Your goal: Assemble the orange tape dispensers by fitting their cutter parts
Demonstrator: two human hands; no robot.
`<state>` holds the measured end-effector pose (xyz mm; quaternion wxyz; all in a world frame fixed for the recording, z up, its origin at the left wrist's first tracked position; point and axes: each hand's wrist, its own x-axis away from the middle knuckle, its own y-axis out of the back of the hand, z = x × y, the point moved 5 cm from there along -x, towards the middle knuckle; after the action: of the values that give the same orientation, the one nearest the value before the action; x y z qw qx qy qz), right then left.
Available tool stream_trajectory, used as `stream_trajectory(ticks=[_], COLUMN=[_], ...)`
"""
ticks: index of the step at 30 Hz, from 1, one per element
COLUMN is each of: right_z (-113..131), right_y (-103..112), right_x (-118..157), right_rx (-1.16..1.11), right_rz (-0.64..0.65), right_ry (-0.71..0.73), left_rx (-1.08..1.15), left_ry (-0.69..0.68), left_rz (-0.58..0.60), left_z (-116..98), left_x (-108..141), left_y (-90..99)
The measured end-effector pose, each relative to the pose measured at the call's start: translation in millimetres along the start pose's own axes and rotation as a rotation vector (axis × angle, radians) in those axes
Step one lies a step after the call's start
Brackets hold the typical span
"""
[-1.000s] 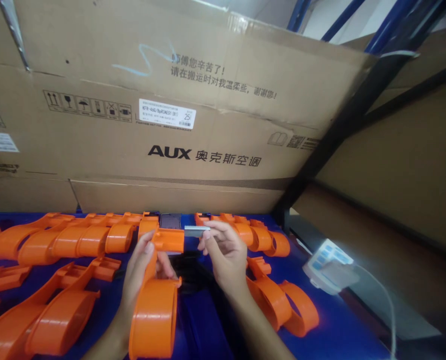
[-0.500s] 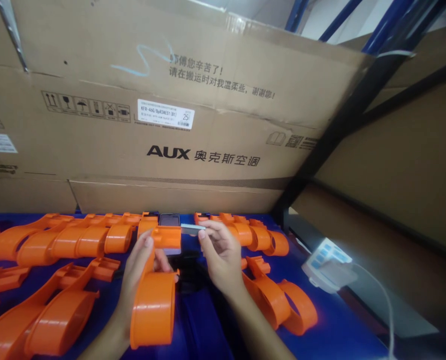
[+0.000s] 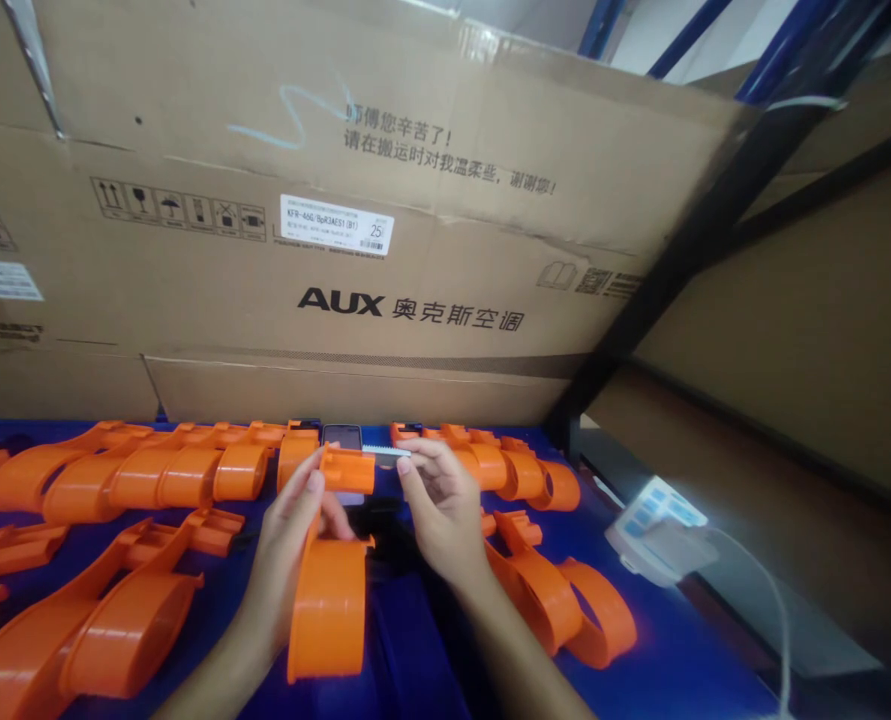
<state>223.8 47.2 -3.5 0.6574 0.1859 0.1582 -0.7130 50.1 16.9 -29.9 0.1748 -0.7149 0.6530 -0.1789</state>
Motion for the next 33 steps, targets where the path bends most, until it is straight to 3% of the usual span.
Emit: stream_trajectory(ticks=[3, 8, 15, 26, 30, 33], right_z=[1.7, 9.6, 13.8, 9.4, 14.2, 20.2], right_y=[-3.0, 2.2, 3.7, -9.2, -6.3, 2.8], right_x=[1.4, 1.8, 0.8, 1.9, -1.0, -6.0], right_rx=[-0.021, 0.023, 0.065, -0.061, 0.024, 0.250], right_rz=[0.005, -0.096, -0.063, 0.178, 0.228, 0.175], right_ry=[-0.032, -0.011, 0.071, 0.050, 0.113, 0.228], left_rx=[-0.069, -0.056, -0.095, -0.281, -0.275, -0.225], left_ry=[-0.043, -0.086, -0.027, -0.040, -0.035, -0.030], left_rz=[-0.033, -0.058, -0.045, 0.062, 0.077, 0.052], left_z=[-0.5, -6.3, -10.0, -4.0, -3.5, -3.4], left_x=[1.5, -1.9, -7.2, -9.3, -8.2, -5.7], left_y=[-0.5, 5.4, 11.1, 10.1, 8.4, 5.3])
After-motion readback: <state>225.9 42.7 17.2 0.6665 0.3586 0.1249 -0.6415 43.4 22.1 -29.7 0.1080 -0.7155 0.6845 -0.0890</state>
